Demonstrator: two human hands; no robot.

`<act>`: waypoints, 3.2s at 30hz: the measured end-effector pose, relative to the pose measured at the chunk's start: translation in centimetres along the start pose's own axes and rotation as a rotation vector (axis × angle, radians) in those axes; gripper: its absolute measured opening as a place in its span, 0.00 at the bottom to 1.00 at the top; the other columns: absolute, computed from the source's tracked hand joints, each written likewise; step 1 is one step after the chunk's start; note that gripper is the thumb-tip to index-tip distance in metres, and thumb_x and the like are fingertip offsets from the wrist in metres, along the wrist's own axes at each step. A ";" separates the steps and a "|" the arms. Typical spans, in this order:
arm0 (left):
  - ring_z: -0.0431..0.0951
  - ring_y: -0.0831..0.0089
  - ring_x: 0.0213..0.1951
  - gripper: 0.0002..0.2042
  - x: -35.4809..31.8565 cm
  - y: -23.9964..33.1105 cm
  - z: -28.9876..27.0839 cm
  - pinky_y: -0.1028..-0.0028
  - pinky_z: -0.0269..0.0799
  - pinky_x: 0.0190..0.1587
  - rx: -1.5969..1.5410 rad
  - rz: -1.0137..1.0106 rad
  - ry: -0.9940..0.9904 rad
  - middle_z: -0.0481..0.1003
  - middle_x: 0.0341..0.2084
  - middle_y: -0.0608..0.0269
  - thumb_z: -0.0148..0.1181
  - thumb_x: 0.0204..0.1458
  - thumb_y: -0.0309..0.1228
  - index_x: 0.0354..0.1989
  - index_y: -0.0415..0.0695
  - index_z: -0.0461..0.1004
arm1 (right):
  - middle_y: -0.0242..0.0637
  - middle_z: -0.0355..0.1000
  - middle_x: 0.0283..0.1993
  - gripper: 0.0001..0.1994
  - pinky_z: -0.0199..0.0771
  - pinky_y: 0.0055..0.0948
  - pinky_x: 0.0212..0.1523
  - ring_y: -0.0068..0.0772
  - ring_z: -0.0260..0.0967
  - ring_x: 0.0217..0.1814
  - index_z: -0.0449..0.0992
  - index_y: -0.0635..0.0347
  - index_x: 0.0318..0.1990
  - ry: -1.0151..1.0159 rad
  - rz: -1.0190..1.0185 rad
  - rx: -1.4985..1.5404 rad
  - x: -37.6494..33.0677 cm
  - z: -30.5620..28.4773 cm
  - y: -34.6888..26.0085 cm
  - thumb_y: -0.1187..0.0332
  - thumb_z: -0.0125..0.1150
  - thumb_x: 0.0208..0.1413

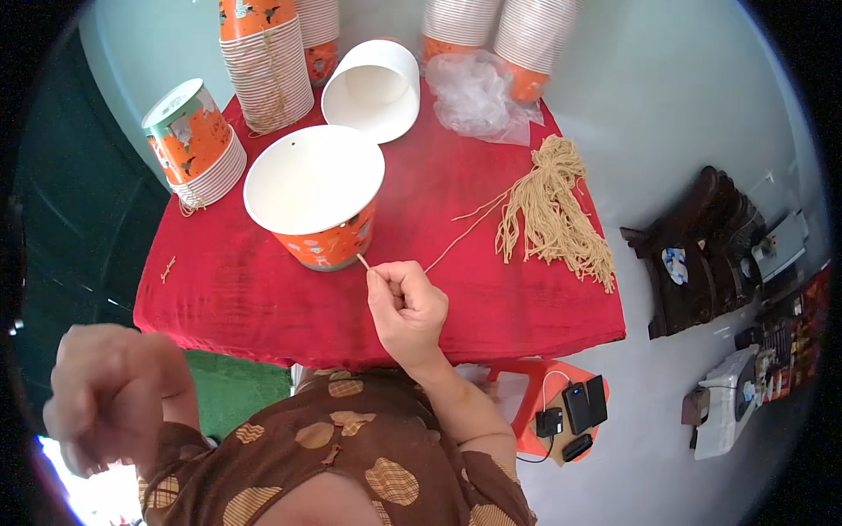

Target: Attaching strings to paper buckets to create decorations.

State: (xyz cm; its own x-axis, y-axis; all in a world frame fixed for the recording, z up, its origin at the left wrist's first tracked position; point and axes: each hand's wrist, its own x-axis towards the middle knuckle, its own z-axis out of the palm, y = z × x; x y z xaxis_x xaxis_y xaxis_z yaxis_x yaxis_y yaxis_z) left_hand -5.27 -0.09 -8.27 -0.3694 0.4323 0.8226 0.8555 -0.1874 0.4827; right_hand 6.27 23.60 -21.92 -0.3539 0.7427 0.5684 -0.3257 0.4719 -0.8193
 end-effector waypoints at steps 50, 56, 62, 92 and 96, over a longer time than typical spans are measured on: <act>0.65 0.54 0.59 0.21 10.8 -11.2 12.3 0.60 0.62 0.62 -0.006 0.137 -1.066 0.71 0.49 0.48 0.53 0.53 0.21 0.57 0.37 0.69 | 0.21 0.61 0.16 0.09 0.53 0.18 0.17 0.06 0.55 0.19 0.69 0.63 0.26 -0.108 0.091 -0.100 3.9 3.3 -0.8 0.80 0.60 0.57; 0.77 0.62 0.44 0.14 11.3 -12.4 14.4 0.67 0.71 0.51 -0.135 -0.035 -1.265 0.78 0.39 0.50 0.55 0.54 0.24 0.49 0.38 0.76 | 0.24 0.62 0.16 0.08 0.56 0.19 0.17 0.07 0.57 0.18 0.69 0.64 0.26 -0.107 0.034 -0.167 4.1 3.2 -0.7 0.80 0.60 0.56; 0.75 0.72 0.30 0.07 10.7 -12.6 14.7 0.70 0.72 0.37 -0.133 -0.158 -1.302 0.78 0.25 0.55 0.57 0.54 0.25 0.36 0.34 0.77 | 0.26 0.63 0.15 0.08 0.56 0.20 0.18 0.09 0.57 0.18 0.69 0.64 0.26 -0.138 0.067 -0.158 4.0 2.6 -0.8 0.79 0.60 0.55; 0.78 0.48 0.30 0.06 6.3 -15.4 15.6 0.56 0.74 0.36 0.375 0.004 -0.707 0.77 0.26 0.47 0.57 0.48 0.26 0.25 0.36 0.77 | 0.22 0.62 0.18 0.16 0.51 0.22 0.17 0.12 0.54 0.18 0.71 0.61 0.19 -0.561 0.546 0.197 10.9 3.9 5.4 0.71 0.53 0.61; 0.78 0.49 0.31 0.07 5.0 -16.8 16.4 0.56 0.74 0.37 0.428 -0.017 -0.724 0.76 0.25 0.47 0.56 0.48 0.25 0.22 0.36 0.74 | 0.23 0.63 0.18 0.16 0.53 0.24 0.18 0.13 0.55 0.19 0.71 0.62 0.20 -0.598 0.577 0.119 11.3 4.2 7.0 0.70 0.52 0.62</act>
State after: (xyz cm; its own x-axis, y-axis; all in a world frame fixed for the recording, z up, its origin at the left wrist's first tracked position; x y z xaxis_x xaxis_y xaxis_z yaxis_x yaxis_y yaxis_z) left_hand -15.54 19.75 -17.18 -0.1838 0.9187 0.3495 0.9698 0.1114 0.2172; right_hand -3.73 33.31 -20.93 -0.8876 0.4593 0.0337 -0.0292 0.0169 -0.9994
